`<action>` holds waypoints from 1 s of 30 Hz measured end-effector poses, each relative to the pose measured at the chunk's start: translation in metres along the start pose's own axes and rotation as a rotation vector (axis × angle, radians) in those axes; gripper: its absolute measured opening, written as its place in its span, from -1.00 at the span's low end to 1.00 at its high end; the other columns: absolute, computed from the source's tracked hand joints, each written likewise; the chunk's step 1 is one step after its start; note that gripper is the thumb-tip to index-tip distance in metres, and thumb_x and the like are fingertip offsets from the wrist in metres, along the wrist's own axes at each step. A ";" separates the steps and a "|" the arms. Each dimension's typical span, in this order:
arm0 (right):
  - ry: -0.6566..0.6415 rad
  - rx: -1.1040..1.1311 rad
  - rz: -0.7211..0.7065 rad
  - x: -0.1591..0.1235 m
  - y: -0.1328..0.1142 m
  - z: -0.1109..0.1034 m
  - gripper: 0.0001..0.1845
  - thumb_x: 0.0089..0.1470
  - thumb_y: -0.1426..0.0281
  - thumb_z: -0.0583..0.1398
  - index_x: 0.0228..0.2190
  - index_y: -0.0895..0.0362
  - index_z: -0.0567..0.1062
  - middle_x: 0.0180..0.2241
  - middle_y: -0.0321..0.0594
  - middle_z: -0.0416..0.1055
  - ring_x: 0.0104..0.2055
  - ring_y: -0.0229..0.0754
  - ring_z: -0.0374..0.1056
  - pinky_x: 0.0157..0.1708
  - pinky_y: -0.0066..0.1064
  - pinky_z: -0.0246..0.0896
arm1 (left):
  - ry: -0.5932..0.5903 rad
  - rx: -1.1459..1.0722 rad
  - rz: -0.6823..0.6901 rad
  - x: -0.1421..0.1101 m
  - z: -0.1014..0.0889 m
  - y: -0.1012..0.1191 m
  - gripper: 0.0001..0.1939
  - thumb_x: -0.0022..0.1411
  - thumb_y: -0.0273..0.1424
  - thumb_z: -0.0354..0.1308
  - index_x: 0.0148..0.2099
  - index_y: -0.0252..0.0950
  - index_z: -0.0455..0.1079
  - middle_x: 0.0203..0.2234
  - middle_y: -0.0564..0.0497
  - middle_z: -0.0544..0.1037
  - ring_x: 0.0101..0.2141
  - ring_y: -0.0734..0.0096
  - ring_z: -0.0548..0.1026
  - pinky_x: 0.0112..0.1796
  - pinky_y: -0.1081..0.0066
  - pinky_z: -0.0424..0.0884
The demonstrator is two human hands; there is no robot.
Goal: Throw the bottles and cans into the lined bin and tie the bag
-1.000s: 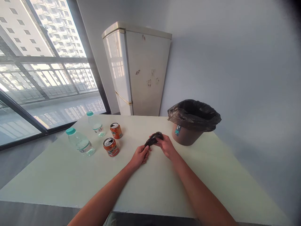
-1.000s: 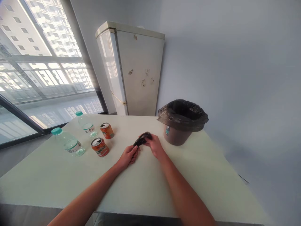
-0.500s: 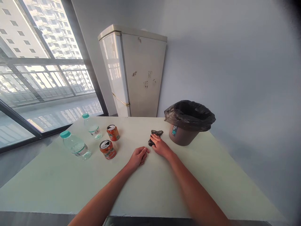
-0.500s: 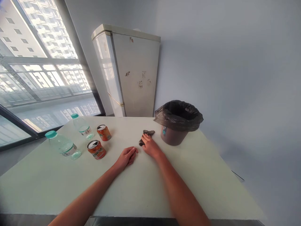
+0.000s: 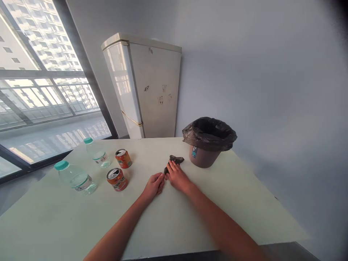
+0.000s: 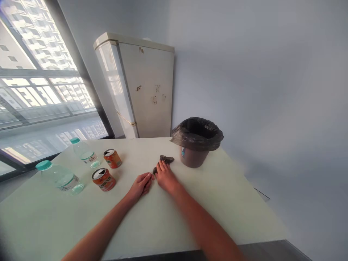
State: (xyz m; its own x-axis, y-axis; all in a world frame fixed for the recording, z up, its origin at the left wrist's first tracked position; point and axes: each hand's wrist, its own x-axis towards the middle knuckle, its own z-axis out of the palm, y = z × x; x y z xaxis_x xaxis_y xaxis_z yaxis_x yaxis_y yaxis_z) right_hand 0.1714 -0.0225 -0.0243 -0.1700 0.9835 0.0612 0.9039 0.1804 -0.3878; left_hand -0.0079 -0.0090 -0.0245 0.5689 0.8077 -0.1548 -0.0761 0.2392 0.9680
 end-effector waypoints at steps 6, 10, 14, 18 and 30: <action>-0.086 0.016 -0.207 -0.097 0.024 -0.020 -0.37 0.41 0.30 0.05 0.43 0.08 0.19 0.51 -0.14 -0.04 0.54 0.03 -0.09 0.50 0.02 -0.10 | -0.001 0.029 0.008 0.003 -0.003 -0.003 -0.42 0.22 0.17 0.20 -0.23 -0.31 0.37 -0.64 0.26 0.12 -0.69 0.67 -0.05 -0.71 0.58 -0.05; -0.090 -0.049 -0.031 -0.187 0.093 -0.062 -0.38 0.44 0.26 0.02 0.44 0.01 0.16 0.50 -0.19 -0.05 0.55 0.02 -0.11 0.50 0.06 -0.15 | -0.030 0.099 0.011 0.004 -0.004 -0.004 -0.43 0.28 0.16 0.17 -0.20 -0.32 0.39 -0.63 0.25 0.11 -0.67 0.66 -0.03 -0.69 0.58 -0.04; 0.022 -0.120 0.224 -0.264 0.154 -0.092 -0.40 0.48 0.17 -0.05 0.45 -0.09 0.13 0.51 -0.22 -0.07 0.55 0.04 -0.16 0.49 0.12 -0.15 | -0.032 0.119 -0.008 0.003 -0.001 0.001 -0.43 0.28 0.16 0.17 -0.20 -0.32 0.40 -0.60 0.23 0.11 -0.64 0.64 -0.01 -0.68 0.59 -0.01; 0.137 -0.156 0.311 -0.292 0.169 -0.093 -0.31 0.48 0.25 -0.08 0.51 -0.11 -0.20 0.52 -0.15 -0.10 0.53 0.04 -0.07 0.49 0.19 -0.17 | -0.021 0.133 -0.018 0.001 0.003 0.007 -0.42 0.25 0.18 0.19 -0.20 -0.31 0.40 -0.57 0.22 0.11 -0.63 0.64 -0.01 -0.67 0.59 -0.01; 0.776 -0.270 -0.159 -0.198 0.097 -0.164 -0.52 0.31 0.55 0.12 0.19 0.00 0.42 0.08 -0.08 0.54 0.23 0.04 0.42 0.24 0.05 0.34 | -0.021 0.077 -0.004 0.000 0.002 0.004 -0.42 0.24 0.18 0.19 -0.23 -0.30 0.38 -0.61 0.25 0.10 -0.66 0.67 -0.05 -0.68 0.58 -0.03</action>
State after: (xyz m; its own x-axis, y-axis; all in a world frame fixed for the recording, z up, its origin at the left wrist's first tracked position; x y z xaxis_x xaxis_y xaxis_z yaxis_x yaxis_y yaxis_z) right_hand 0.3565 -0.1980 0.0766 -0.0745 0.6565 0.7506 0.9717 0.2171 -0.0935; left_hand -0.0062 -0.0089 -0.0198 0.5863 0.7951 -0.1553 -0.0113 0.1998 0.9798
